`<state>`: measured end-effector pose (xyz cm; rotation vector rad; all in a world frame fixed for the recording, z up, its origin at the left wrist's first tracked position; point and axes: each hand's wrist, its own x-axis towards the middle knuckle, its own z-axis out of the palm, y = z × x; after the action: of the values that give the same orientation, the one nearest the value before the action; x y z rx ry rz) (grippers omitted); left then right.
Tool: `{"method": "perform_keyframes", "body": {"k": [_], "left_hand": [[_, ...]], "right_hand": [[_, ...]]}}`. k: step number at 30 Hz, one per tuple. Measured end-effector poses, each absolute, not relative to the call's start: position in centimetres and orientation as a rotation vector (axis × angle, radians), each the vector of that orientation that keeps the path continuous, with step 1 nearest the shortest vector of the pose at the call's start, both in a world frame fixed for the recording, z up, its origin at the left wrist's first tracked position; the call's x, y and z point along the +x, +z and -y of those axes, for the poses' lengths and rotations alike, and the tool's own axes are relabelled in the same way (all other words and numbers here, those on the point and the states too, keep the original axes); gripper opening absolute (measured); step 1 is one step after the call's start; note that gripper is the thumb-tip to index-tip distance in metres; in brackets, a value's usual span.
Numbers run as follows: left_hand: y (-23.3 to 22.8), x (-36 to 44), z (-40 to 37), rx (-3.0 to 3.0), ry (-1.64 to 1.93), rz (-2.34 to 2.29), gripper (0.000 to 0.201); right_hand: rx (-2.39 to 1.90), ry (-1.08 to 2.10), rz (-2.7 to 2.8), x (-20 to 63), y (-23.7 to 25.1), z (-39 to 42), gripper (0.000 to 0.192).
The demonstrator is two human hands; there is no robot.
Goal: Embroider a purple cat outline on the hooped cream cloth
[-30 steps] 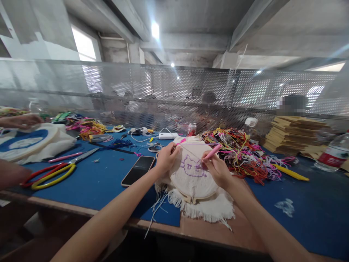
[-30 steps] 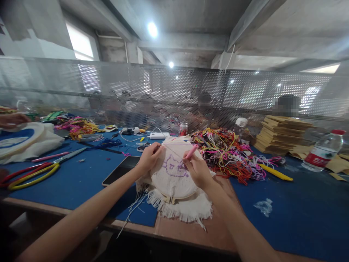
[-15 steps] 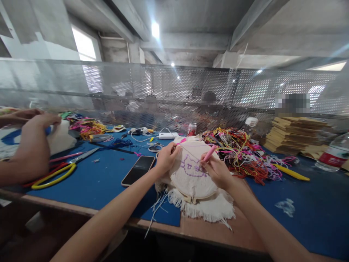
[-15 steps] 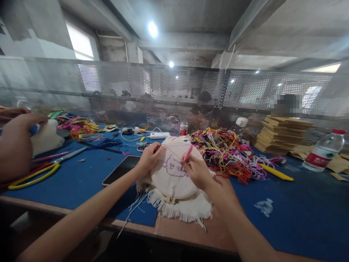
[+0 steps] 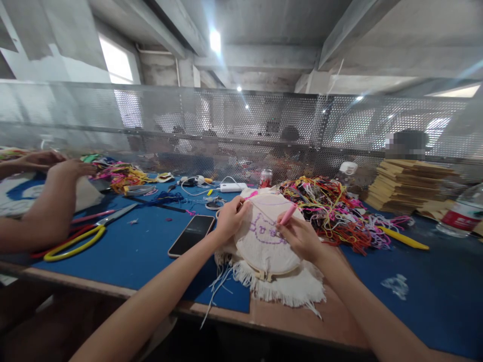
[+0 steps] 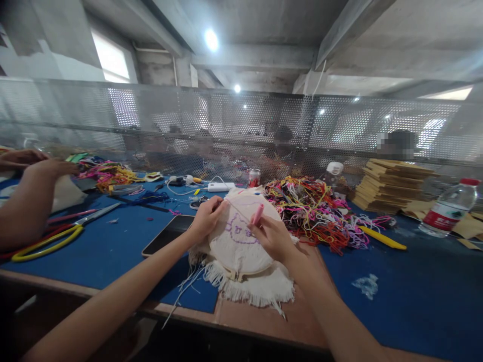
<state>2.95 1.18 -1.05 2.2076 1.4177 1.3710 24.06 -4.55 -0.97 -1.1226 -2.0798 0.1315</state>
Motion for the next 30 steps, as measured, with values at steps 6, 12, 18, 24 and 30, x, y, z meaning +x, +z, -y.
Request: {"method": "perform_keyframes", "body": {"k": [6,12,18,24,30], "left_hand": [[-0.9,3.0,-1.0,2.185,1.395,-1.392,0.030],[-0.7,3.1,-0.7,2.169,1.465,-1.373,0.029],[-0.7,3.1,-0.6,2.178,1.484,-1.358,0.028],[-0.6,3.0,-0.6,2.175,1.460,-1.394,0.029],[-0.5,3.0,-0.6,2.142,1.426,-1.448,0.028]], "right_hand": [[-1.073,0.249,1.987,24.0,-1.2,4.6,0.026],[-0.976,0.313,1.957,24.2,-1.4,4.5,0.025],[-0.939,0.304,2.004,24.3,-1.2,4.6,0.023],[-0.907,0.320,2.167,24.9,-0.6,4.1,0.020],[-0.875,0.193,2.360,24.8,-0.6,3.9,0.013]]}}
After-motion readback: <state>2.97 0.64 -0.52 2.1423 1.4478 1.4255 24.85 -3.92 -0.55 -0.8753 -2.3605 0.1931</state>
